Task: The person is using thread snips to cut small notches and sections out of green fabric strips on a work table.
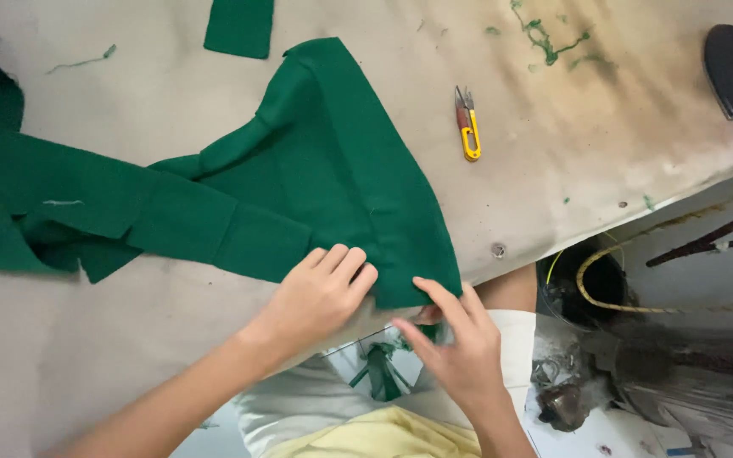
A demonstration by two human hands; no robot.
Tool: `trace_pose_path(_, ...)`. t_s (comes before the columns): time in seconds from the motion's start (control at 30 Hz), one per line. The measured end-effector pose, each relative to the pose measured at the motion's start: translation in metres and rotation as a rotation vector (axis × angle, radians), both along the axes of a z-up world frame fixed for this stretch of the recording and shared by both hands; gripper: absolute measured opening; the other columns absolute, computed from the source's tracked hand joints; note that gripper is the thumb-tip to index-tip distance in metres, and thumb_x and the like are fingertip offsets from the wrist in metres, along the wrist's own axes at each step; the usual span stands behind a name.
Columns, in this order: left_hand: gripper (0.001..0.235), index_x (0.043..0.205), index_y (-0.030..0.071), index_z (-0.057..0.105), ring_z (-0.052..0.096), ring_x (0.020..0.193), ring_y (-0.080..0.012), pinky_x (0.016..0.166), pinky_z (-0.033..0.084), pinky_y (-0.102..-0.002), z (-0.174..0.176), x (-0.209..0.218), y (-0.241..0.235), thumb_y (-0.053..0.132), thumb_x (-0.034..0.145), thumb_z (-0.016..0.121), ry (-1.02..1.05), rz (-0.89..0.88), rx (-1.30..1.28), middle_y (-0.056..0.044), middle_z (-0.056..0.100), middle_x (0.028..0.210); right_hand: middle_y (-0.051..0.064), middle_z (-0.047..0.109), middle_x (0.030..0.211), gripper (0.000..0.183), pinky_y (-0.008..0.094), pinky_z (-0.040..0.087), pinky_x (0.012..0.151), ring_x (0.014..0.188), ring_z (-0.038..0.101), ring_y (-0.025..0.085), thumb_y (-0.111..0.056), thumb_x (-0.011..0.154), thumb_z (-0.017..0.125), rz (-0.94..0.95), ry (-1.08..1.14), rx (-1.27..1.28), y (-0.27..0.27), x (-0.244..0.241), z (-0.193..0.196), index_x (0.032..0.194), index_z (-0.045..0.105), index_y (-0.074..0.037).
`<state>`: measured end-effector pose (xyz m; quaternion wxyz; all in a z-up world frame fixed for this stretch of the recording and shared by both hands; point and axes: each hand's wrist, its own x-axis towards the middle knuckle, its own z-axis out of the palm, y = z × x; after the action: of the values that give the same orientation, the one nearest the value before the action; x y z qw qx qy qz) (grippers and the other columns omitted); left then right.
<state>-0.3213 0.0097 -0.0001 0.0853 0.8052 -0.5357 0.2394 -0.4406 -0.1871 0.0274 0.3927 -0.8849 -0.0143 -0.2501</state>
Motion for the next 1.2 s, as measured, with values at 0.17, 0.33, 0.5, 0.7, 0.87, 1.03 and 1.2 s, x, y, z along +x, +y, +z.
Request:
trace_pose_path(0.17, 0.015, 0.089, 0.013, 0.057, 0.052, 0.064, -0.0218, 0.055, 0.043, -0.033, 0.018, 0.002, 0.005, 0.019, 0.102, 0.054, -0.040, -0.040, -0.091, -0.001, 0.045, 0.076, -0.002, 0.034, 0.070, 0.022, 0.028, 0.045, 0.047, 0.051, 0.043, 0.015, -0.033, 0.097, 0.069, 0.001, -0.241, -0.523, -0.018, 0.027, -0.011, 0.089, 0.064, -0.013)
trace_pose_path(0.33, 0.032, 0.079, 0.019, 0.048, 0.051, 0.048, -0.0144, 0.044, 0.046, -0.026, 0.022, 0.000, 0.028, 0.032, 0.108, 0.045, -0.157, -0.175, -0.095, 0.002, 0.039, 0.068, -0.003, 0.029, 0.062, 0.032, 0.029, 0.039, 0.044, 0.047, 0.038, 0.019, -0.024, 0.102, 0.057, 0.251, -0.466, -0.670, -0.049, 0.051, -0.019, 0.071, 0.053, -0.018)
trace_pose_path(0.5, 0.030, 0.082, 0.017, 0.052, 0.057, 0.051, -0.0170, 0.044, 0.048, -0.028, 0.024, 0.004, 0.099, 0.034, 0.106, 0.053, -0.012, -0.129, 0.042, 0.003, 0.041, 0.069, 0.007, 0.049, 0.064, 0.034, 0.039, 0.046, 0.069, 0.062, 0.054, 0.035, -0.018, 0.109, 0.067, -0.079, -0.155, -0.295, -0.151, 0.063, -0.037, 0.077, 0.060, -0.009)
trace_pose_path(0.7, 0.033, 0.078, 0.018, 0.046, 0.051, 0.052, -0.0179, 0.046, 0.045, -0.032, 0.015, 0.002, 0.154, 0.034, 0.106, 0.054, 0.022, 0.052, 0.129, 0.002, 0.038, 0.070, 0.001, 0.025, 0.063, 0.049, 0.033, 0.027, 0.061, 0.058, 0.026, 0.014, -0.010, 0.116, 0.049, -0.152, -0.051, 0.282, -0.160, 0.060, -0.002, 0.071, 0.032, -0.012)
trace_pose_path(0.87, 0.028, 0.085, 0.018, 0.049, 0.049, 0.051, -0.0190, 0.046, 0.044, -0.037, 0.010, 0.001, 0.164, 0.036, 0.103, 0.062, 0.003, 0.131, 0.121, 0.000, 0.040, 0.070, -0.007, 0.024, 0.068, 0.045, 0.024, 0.028, 0.050, 0.059, 0.030, 0.004, -0.024, 0.117, 0.045, -0.294, 0.232, 0.402, -0.156, 0.058, 0.003, 0.075, 0.031, -0.019)
trace_pose_path(1.03, 0.048, 0.104, 0.010, 0.066, 0.056, 0.077, -0.0282, 0.064, 0.039, -0.040, 0.050, -0.032, 0.081, 0.058, 0.097, 0.060, -0.038, 0.250, -0.027, -0.009, 0.059, 0.094, 0.028, 0.026, 0.140, 0.072, 0.084, 0.014, 0.104, 0.130, 0.038, 0.056, -0.040, 0.100, 0.067, -0.421, 0.083, -0.368, -0.086, 0.042, 0.008, 0.147, 0.041, 0.007)
trace_pose_path(1.2, 0.061, 0.109, 0.012, 0.059, 0.054, 0.085, -0.0249, 0.069, 0.043, -0.036, 0.034, -0.042, 0.012, 0.069, 0.088, 0.068, 0.034, 0.345, 0.143, -0.006, 0.056, 0.099, 0.006, 0.062, 0.112, 0.037, 0.045, 0.035, 0.088, 0.099, 0.059, 0.023, -0.052, 0.097, 0.064, 0.131, -0.175, -0.730, -0.018, 0.051, 0.011, 0.110, 0.068, -0.017)
